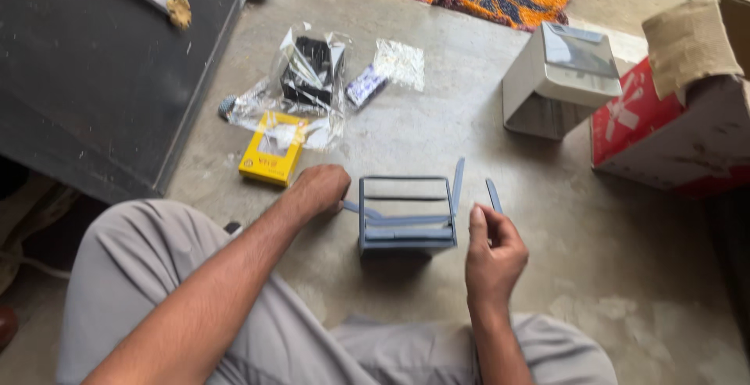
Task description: The person assembles a gray plastic frame by hand, inserting several curved slats into a rectangular frame and adjusting their positions. The person handles the frame and slats directly without tools, working on a concrete floor with packaging and a yellow box nearby.
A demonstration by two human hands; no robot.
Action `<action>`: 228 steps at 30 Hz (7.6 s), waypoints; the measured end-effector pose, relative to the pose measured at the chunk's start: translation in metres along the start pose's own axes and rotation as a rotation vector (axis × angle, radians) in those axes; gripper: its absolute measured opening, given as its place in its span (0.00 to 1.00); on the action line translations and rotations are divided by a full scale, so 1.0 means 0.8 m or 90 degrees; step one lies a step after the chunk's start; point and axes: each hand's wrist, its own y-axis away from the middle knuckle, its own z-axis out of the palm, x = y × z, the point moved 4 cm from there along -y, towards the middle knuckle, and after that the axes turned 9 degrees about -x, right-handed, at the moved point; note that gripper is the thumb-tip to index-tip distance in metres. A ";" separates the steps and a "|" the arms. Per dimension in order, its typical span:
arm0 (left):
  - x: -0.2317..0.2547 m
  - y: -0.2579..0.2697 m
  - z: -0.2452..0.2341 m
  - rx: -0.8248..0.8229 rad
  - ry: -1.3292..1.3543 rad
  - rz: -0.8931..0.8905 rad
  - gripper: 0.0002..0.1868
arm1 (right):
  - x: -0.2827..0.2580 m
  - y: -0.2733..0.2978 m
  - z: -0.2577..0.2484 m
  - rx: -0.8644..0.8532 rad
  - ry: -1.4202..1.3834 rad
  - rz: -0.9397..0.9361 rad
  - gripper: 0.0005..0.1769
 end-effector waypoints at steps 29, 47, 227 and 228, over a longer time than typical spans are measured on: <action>0.172 0.133 -0.135 0.064 0.811 0.082 0.13 | -0.067 0.005 -0.001 -0.190 0.031 -0.245 0.13; 0.167 0.025 -0.170 -0.120 0.879 0.250 0.12 | -0.023 -0.119 0.039 -0.217 -0.428 0.004 0.13; 0.120 0.052 -0.093 0.369 0.131 0.343 0.05 | 0.107 -0.114 0.031 -0.258 0.051 0.383 0.15; 0.120 0.052 -0.093 0.370 0.128 0.340 0.04 | 0.108 -0.114 0.031 -0.257 0.054 0.385 0.15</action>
